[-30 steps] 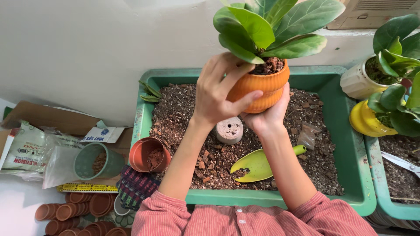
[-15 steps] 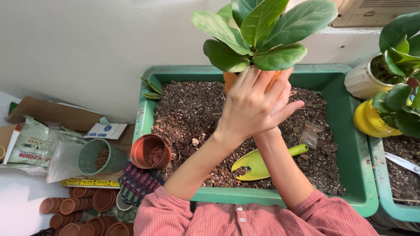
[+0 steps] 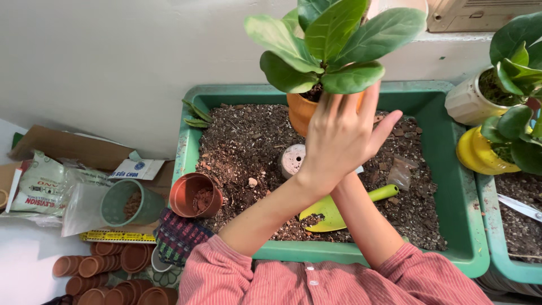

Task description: The person repots a small Ficus plant into an orange pot. They place the plant in the pot, add soil using a green scoop, and gently press the soil around the base. The person repeatedly lifts and rotates the pot to check the fit and soil level.

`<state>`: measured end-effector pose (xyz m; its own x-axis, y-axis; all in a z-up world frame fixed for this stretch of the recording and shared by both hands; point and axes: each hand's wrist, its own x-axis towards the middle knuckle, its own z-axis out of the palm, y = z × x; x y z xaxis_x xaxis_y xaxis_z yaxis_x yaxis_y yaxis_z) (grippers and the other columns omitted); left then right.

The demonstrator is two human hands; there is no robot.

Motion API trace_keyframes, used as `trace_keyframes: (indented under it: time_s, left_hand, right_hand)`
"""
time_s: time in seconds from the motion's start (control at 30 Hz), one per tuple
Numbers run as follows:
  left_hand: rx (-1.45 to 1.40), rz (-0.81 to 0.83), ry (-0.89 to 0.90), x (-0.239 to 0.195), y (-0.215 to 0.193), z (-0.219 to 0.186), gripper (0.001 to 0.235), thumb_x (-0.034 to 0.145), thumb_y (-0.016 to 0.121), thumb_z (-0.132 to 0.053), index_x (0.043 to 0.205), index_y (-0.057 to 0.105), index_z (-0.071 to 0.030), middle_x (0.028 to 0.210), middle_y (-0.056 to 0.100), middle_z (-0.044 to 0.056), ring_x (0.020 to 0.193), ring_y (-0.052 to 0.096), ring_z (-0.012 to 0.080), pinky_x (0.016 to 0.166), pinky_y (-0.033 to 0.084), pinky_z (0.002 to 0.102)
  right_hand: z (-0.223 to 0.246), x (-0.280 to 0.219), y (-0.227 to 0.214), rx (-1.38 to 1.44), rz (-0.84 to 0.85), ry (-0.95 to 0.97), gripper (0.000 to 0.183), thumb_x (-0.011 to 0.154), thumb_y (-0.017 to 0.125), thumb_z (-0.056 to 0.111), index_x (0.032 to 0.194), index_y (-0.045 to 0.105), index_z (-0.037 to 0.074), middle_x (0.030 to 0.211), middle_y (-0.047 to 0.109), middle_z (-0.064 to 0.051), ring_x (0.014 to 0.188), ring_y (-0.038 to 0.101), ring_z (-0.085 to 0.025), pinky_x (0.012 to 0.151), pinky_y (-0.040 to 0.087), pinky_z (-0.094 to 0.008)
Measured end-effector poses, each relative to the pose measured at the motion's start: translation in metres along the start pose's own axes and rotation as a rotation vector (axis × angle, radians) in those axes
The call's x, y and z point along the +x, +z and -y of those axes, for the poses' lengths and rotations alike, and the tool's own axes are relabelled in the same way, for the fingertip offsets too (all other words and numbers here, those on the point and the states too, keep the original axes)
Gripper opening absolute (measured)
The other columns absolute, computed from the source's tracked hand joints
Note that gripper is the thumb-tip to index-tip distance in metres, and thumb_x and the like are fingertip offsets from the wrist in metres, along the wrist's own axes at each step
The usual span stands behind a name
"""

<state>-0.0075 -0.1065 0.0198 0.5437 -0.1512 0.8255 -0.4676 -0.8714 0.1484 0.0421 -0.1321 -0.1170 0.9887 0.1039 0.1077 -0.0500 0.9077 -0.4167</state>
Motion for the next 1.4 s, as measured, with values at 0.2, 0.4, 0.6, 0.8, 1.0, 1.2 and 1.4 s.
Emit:
trace_keyframes:
  time_s: [0.2,0.4,0.6,0.8,1.0,1.2,1.4]
  left_hand:
    - [0.202,0.102,-0.323,0.027,0.025,-0.015,0.080,0.090,0.062,-0.060,0.125,0.058,0.012,0.113,0.065,0.024,0.106,0.065,0.0349,0.092,0.054,0.045]
    - [0.157,0.187,-0.154,0.034,0.036,-0.016,0.065,0.094,0.067,-0.053,0.121,0.058,0.006,0.113,0.063,0.019,0.114,0.062,0.0337,0.105,0.053,0.046]
    - [-0.163,-0.145,0.211,-0.012,0.019,-0.003,0.033,0.102,0.071,-0.029,0.121,0.065,-0.003,0.130,0.064,0.012,0.131,0.060,0.0288,0.110,0.051,0.043]
    - [-0.395,-0.315,-0.466,-0.056,0.010,0.077,0.044,0.098,0.066,-0.042,0.122,0.063,-0.007,0.123,0.064,0.011,0.122,0.061,0.0282,0.104,0.048,0.045]
    - [-0.654,0.110,-0.223,-0.039,-0.005,0.159,0.094,0.090,0.069,-0.068,0.154,0.046,-0.004,0.158,0.046,0.019,0.152,0.043,0.0365,0.125,0.038,0.048]
    - [-0.531,0.065,-0.011,-0.026,-0.034,0.174,0.090,0.079,0.082,-0.070,0.139,0.060,-0.008,0.141,0.063,0.014,0.137,0.060,0.0351,0.115,0.050,0.046]
    - [-0.307,-0.072,0.153,-0.016,-0.059,0.160,0.079,0.077,0.086,-0.067,0.127,0.065,-0.009,0.127,0.067,0.010,0.123,0.063,0.0338,0.103,0.053,0.048]
  right_hand:
    - [-0.015,-0.002,-0.029,-0.063,-0.119,0.035,0.061,0.099,0.039,0.055,0.141,0.054,0.013,0.142,0.059,-0.011,0.130,0.059,-0.030,0.114,0.048,-0.046]
    - [-0.016,-0.001,-0.050,-0.103,-0.190,0.055,0.062,0.097,0.041,0.057,0.140,0.055,0.013,0.141,0.060,-0.011,0.128,0.060,-0.030,0.111,0.049,-0.046]
    - [0.001,0.007,-0.022,-0.098,-0.216,0.000,0.063,0.095,0.044,0.058,0.139,0.055,0.013,0.139,0.061,-0.011,0.125,0.061,-0.030,0.109,0.050,-0.047]
    - [0.024,0.022,0.047,0.036,-0.205,-0.032,0.063,0.093,0.045,0.059,0.137,0.056,0.016,0.138,0.061,-0.009,0.124,0.061,-0.029,0.107,0.052,-0.048]
    - [0.021,-0.002,0.093,0.081,-0.087,0.119,0.064,0.093,0.040,0.060,0.142,0.053,0.021,0.144,0.058,-0.006,0.132,0.059,-0.030,0.112,0.050,-0.057]
    - [0.011,-0.012,0.103,0.071,-0.127,0.231,0.070,0.091,0.032,0.065,0.142,0.053,0.021,0.148,0.055,-0.010,0.131,0.057,-0.035,0.107,0.048,-0.062]
    - [0.006,-0.014,0.104,0.088,-0.089,0.179,0.069,0.091,0.033,0.063,0.143,0.053,0.022,0.148,0.056,-0.009,0.133,0.058,-0.034,0.111,0.048,-0.059]
